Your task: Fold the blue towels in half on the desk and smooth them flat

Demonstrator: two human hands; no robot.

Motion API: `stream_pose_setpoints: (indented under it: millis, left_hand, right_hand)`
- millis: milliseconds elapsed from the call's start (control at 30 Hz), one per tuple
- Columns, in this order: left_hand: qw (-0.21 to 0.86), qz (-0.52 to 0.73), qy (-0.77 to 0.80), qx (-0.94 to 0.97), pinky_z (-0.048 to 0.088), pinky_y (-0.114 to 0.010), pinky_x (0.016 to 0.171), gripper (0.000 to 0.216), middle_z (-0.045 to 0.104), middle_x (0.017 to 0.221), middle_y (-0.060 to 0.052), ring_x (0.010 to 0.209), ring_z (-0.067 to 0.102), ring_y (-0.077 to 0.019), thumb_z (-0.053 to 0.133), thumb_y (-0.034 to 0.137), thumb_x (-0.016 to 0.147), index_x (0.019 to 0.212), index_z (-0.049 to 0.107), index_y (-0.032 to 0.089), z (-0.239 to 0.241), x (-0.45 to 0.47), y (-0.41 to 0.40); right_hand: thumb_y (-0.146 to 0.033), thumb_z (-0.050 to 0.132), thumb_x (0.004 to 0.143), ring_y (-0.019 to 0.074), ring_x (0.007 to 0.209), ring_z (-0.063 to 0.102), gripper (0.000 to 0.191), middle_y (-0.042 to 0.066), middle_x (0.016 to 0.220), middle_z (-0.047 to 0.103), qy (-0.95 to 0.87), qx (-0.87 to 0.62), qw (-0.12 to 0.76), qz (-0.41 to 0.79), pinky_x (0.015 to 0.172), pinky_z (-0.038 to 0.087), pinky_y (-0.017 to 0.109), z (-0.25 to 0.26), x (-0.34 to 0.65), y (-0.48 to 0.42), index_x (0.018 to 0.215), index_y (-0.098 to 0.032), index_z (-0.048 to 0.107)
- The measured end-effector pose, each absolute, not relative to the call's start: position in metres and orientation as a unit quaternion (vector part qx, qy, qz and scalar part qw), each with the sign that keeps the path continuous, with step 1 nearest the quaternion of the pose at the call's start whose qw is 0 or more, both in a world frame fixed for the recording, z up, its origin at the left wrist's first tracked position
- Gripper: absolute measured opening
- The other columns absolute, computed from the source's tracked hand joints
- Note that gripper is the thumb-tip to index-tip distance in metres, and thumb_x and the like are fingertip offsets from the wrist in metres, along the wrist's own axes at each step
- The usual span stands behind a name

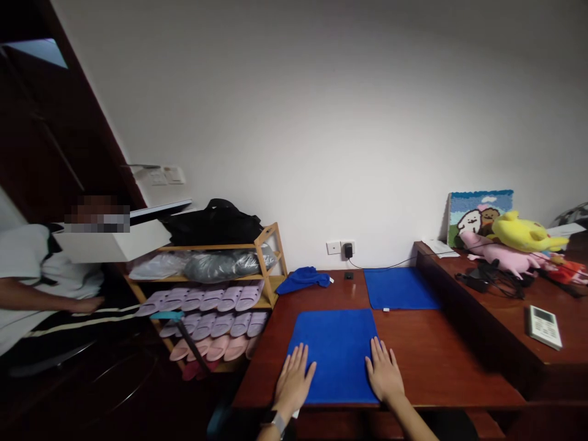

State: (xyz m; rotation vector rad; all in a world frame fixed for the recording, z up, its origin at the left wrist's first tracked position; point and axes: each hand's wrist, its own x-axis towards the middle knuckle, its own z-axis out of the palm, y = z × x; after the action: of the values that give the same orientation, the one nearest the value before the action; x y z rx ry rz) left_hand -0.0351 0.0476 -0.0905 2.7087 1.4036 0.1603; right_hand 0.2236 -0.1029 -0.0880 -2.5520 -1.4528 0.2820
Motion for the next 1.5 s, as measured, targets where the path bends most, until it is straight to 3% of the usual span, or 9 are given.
stream_pose_setpoints:
  millis: [300,567,700,800,967,1100,1233,1500]
  left_hand:
    - [0.02,0.066,0.485,0.872,0.022,-0.045,0.127,0.075,0.023,0.167,-0.009,0.155,0.02,-0.0254,0.019,0.059,0.103,0.159,0.026,0.011,-0.091,-0.059,0.047]
    - [0.017,0.063,0.479,0.875,0.024,-0.047,0.126,0.074,0.024,0.167,-0.008,0.155,0.022,-0.0253,0.02,0.06,0.102,0.159,0.027,0.013,-0.096,-0.062,0.054]
    - [-0.009,0.041,0.481,0.876,0.024,-0.051,0.126,0.077,0.032,0.164,-0.012,0.153,0.027,-0.0282,0.023,0.063,0.1,0.157,0.034,0.011,-0.084,-0.056,0.055]
    - [-0.027,0.087,0.439,0.894,0.026,-0.051,0.125,0.074,0.035,0.163,-0.013,0.152,0.03,-0.0289,0.022,0.062,0.101,0.155,0.039,0.013,-0.072,-0.031,0.042]
    - [0.044,0.125,0.272,0.953,0.028,-0.047,0.126,0.062,0.031,0.166,-0.004,0.154,0.028,-0.0238,0.02,0.052,0.105,0.16,0.029,0.023,-0.063,0.051,-0.011]
    - [0.096,0.119,0.232,0.961,0.026,-0.048,0.127,0.06,0.029,0.167,-0.004,0.154,0.026,-0.0229,0.018,0.05,0.106,0.161,0.024,0.025,-0.072,0.09,-0.034]
    - [0.1,0.084,0.275,0.952,0.024,-0.049,0.127,0.065,0.028,0.167,-0.003,0.154,0.025,-0.023,0.018,0.057,0.104,0.161,0.024,0.025,-0.08,0.056,-0.007]
    - [0.03,0.086,0.446,0.89,0.026,-0.046,0.126,0.07,0.026,0.167,-0.004,0.154,0.024,-0.0231,0.021,0.061,0.102,0.16,0.025,0.021,-0.1,-0.072,0.064]
  right_hand:
    - [-0.044,0.015,0.101,0.0236,0.157,0.013,0.067,0.003,0.169,0.015,-0.471,-0.876,0.081,0.068,0.127,0.011,0.046,-0.087,0.215,-0.11,0.161,-0.012,0.018]
    - [-0.047,0.019,0.103,0.0288,0.155,0.021,0.066,0.006,0.166,0.024,-0.515,-0.843,0.154,0.009,0.127,0.018,0.049,-0.13,0.2,-0.151,0.156,-0.014,0.038]
    - [-0.047,0.019,0.103,0.0278,0.154,0.022,0.064,0.003,0.165,0.025,-0.516,-0.84,0.171,0.002,0.127,0.019,0.05,-0.128,0.201,-0.15,0.156,-0.017,0.039]
    - [-0.047,0.022,0.103,0.0271,0.154,0.023,0.063,0.004,0.165,0.025,-0.505,-0.843,0.183,-0.002,0.127,0.02,0.049,-0.129,0.201,-0.147,0.157,-0.016,0.036]
    - [-0.047,0.024,0.103,0.0286,0.153,0.024,0.063,0.004,0.164,0.027,-0.511,-0.84,0.182,-0.012,0.126,0.022,0.051,-0.135,0.202,-0.147,0.156,-0.016,0.037]
    - [-0.05,0.021,0.103,0.0289,0.153,0.025,0.063,0.004,0.163,0.027,-0.534,-0.831,0.158,-0.012,0.125,0.025,0.052,-0.139,0.207,-0.148,0.155,-0.017,0.039]
    - [-0.054,0.019,0.103,0.0291,0.152,0.028,0.067,0.003,0.162,0.028,-0.537,-0.829,0.154,-0.022,0.123,0.031,0.052,-0.142,0.211,-0.147,0.155,-0.017,0.038]
    - [-0.046,0.023,0.101,0.029,0.152,0.027,0.064,0.004,0.163,0.028,-0.521,-0.842,0.139,-0.006,0.124,0.027,0.052,-0.142,0.205,-0.147,0.155,-0.016,0.04]
